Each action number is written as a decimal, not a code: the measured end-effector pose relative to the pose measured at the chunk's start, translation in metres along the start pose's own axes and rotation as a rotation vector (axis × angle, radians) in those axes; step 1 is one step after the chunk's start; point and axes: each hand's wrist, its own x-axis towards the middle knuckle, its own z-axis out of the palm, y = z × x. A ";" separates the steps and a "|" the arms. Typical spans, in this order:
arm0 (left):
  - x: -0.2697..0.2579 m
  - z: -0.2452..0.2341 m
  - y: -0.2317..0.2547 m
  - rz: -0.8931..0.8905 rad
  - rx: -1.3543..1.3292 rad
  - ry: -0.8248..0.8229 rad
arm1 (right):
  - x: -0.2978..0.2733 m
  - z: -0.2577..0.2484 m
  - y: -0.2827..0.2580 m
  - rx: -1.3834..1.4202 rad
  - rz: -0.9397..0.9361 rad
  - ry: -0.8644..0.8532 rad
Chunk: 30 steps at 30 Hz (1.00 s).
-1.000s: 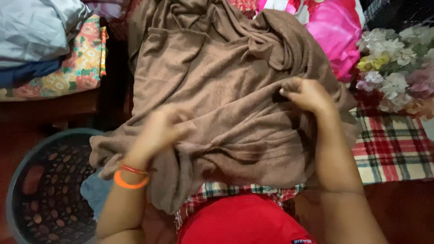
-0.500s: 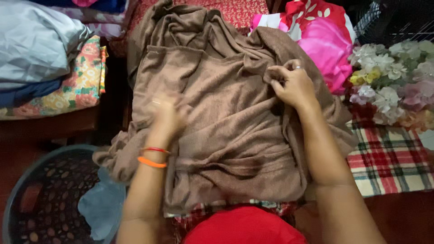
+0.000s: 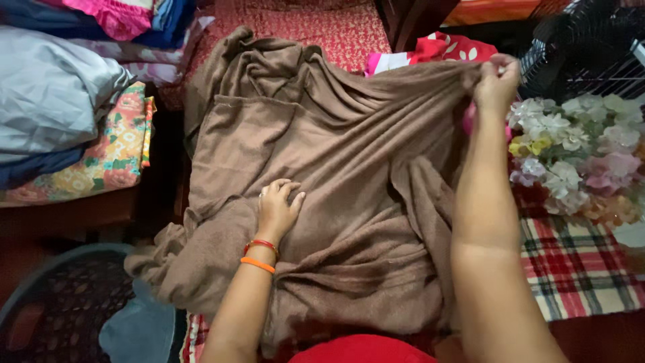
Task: The person unfolds a brown blanket on a plaid-covered surface, then repeatedly folds and refolds it by hand. The person smooths and adjusts the blanket multiple times but does not complete a final fold or place it in a storage location.
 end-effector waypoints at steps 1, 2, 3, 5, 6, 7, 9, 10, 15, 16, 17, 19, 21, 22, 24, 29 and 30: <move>0.003 0.000 -0.001 0.007 0.008 0.003 | 0.007 -0.004 -0.004 -0.099 -0.143 -0.067; 0.000 0.001 -0.001 0.010 0.012 -0.006 | 0.002 -0.010 -0.008 -0.205 -0.275 -0.134; -0.003 0.002 -0.001 0.000 0.015 -0.014 | -0.009 -0.014 -0.014 -0.208 -0.218 -0.178; -0.001 0.003 -0.001 -0.018 0.016 -0.024 | -0.038 -0.014 -0.041 -0.213 -0.111 -0.267; -0.003 0.003 -0.002 -0.021 0.015 -0.036 | -0.059 -0.016 -0.058 -0.249 0.000 -0.329; -0.004 0.001 -0.002 -0.024 0.014 -0.048 | -0.081 -0.017 -0.077 -0.285 0.111 -0.392; 0.000 -0.003 -0.001 -0.012 0.017 -0.086 | -0.126 -0.012 -0.108 -0.417 0.157 -0.530; 0.003 -0.005 0.001 -0.001 0.020 -0.107 | -0.144 -0.007 -0.120 -0.517 0.087 -0.609; 0.002 -0.025 0.038 0.038 -0.104 -0.418 | -0.209 0.009 -0.129 -1.240 0.069 -1.001; 0.001 -0.029 0.052 0.048 -0.152 -0.515 | -0.210 0.008 -0.124 -1.126 0.099 -1.026; 0.000 -0.035 0.065 0.059 -0.201 -0.613 | -0.208 0.006 -0.118 -1.011 0.127 -1.049; -0.010 -0.053 0.088 0.226 -0.227 -0.737 | -0.195 -0.007 -0.107 -0.791 0.110 -0.982; -0.025 -0.071 0.104 0.333 -0.263 -0.854 | -0.175 -0.022 -0.095 -0.586 0.042 -0.807; -0.030 -0.080 0.109 0.361 -0.284 -0.901 | -0.165 -0.034 -0.092 -0.543 0.004 -0.621; -0.037 -0.092 0.117 0.341 -0.273 -0.994 | -0.138 -0.054 -0.089 -0.665 -0.146 -0.255; -0.049 -0.111 0.111 0.145 -0.111 -1.078 | -0.095 -0.081 -0.083 -0.330 -0.204 -0.080; -0.051 -0.112 0.108 0.160 -0.147 -1.041 | -0.095 -0.084 -0.082 -0.289 -0.191 -0.095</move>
